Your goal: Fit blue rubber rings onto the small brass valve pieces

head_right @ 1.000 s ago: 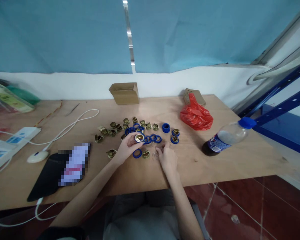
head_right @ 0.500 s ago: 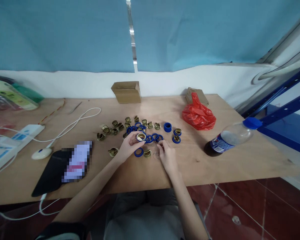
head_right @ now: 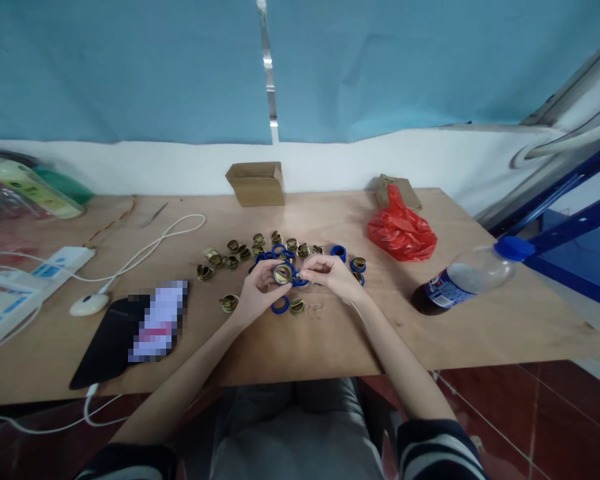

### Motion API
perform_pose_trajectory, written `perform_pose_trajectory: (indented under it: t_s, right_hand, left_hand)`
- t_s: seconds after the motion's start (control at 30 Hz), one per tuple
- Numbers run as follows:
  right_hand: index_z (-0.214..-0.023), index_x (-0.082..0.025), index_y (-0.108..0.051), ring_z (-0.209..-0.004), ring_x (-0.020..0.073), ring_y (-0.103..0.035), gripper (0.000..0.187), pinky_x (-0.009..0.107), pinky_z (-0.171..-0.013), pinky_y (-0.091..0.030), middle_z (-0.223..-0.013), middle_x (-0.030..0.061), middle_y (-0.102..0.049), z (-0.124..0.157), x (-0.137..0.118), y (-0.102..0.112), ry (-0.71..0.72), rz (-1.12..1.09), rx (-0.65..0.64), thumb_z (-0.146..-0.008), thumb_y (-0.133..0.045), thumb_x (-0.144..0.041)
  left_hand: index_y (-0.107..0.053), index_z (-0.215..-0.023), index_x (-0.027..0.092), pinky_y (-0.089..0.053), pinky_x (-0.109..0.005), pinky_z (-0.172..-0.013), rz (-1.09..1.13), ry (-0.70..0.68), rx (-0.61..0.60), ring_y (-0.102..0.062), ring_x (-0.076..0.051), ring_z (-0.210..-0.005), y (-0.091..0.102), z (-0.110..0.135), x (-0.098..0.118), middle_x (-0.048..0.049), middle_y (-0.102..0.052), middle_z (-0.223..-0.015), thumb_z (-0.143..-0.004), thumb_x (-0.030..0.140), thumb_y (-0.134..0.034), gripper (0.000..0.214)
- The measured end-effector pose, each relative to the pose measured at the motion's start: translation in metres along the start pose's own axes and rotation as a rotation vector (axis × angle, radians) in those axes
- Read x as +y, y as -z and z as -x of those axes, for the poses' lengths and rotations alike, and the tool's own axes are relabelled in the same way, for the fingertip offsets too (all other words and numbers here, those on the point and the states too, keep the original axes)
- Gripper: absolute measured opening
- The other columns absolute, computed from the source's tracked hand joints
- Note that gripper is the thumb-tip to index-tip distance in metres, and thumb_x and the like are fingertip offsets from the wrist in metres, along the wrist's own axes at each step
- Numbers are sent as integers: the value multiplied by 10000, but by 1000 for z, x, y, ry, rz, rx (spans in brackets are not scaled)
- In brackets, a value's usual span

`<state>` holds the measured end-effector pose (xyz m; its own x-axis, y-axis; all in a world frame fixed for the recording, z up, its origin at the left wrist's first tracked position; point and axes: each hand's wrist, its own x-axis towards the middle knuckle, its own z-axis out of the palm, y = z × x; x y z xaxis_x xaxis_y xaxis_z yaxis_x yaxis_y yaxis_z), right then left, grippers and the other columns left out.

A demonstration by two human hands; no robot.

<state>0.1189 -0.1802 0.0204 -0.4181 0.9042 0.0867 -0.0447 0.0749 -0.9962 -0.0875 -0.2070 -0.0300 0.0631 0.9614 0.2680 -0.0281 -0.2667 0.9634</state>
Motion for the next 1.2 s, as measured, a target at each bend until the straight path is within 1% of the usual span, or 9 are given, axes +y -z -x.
perform_pose_trajectory:
  t_s: [0.1, 0.23, 0.33, 0.47, 0.57, 0.73, 1.0, 1.1, 1.2]
  right_hand:
    - [-754, -188, -692, -782, 137, -655, 309, 295, -776, -547, -851, 12, -694, -3, 13, -5, -14, -95, 2, -720, -847, -453]
    - [-792, -195, -707, -836, 151, -665, 270, 315, -818, -553, -910, 26, -707, 3, 24, -13, -58, -168, -63, -750, -834, -430]
    - [-802, -199, -705, -806, 142, -657, 247, 307, -804, -552, -883, 15, -698, 7, 27, -14, -81, -182, -79, -773, -819, -417]
    - [-808, -202, -694, -714, 109, -629, 268, 263, -732, -540, -826, -12, -677, 7, 32, -13, -110, -219, -32, -742, -844, -415]
    - [-811, -204, -689, -683, 112, -620, 314, 271, -710, -546, -801, -11, -668, 6, 36, -15, -133, -247, -8, -714, -853, -453]
    - [-806, -202, -677, -673, 121, -617, 286, 282, -694, -550, -779, -2, -660, 5, 36, -18, -140, -277, -3, -758, -820, -445]
    - [-792, -180, -711, -675, 97, -623, 304, 220, -668, -509, -749, -16, -678, 3, 40, -23, -242, -464, 2, -652, -913, -359]
    - [-792, -178, -706, -675, 91, -614, 294, 216, -668, -495, -742, -23, -670, 3, 40, -24, -242, -447, -2, -660, -907, -348]
    - [-786, -177, -686, -684, 90, -598, 288, 219, -673, -479, -751, -27, -660, 3, 37, -25, -239, -352, 10, -673, -897, -337]
  left_hand:
    - [-615, -1163, 208, -583, -339, -864, -45, -32, 8, -696, -221, -1007, 0, 1, -3, -84, -690, -1136, -745, 307, -816, 474]
    - [-630, -1151, 214, -573, -373, -895, -95, -34, 14, -699, -227, -979, 0, 2, -4, -79, -706, -1106, -719, 330, -847, 497]
    - [-647, -1153, 222, -570, -385, -889, -133, -14, -18, -699, -231, -958, 0, 4, -5, -79, -717, -1085, -708, 334, -859, 506]
    - [-660, -1170, 245, -562, -386, -890, -190, -52, -39, -692, -237, -983, 2, 6, -8, -73, -714, -1097, -726, 345, -850, 493]
    - [-660, -1178, 259, -564, -373, -861, -244, -93, -28, -689, -230, -961, 3, 6, -8, -68, -709, -1084, -744, 345, -837, 477]
    - [-670, -1153, 266, -564, -329, -807, -362, -201, -12, -670, -204, -923, 4, 6, -2, -59, -680, -1066, -761, 281, -823, 421]
    - [-667, -1159, 258, -582, -298, -813, -534, -393, -5, -666, -171, -948, 5, 7, -2, -50, -635, -1060, -799, 153, -774, 389]
    - [-671, -1145, 250, -589, -258, -754, -536, -409, -11, -670, -145, -903, 3, 8, -3, -48, -617, -1065, -815, 140, -751, 356]
    - [-670, -1133, 248, -587, -224, -687, -503, -376, -17, -667, -122, -841, 1, 9, -2, -46, -603, -1072, -820, 137, -737, 338]
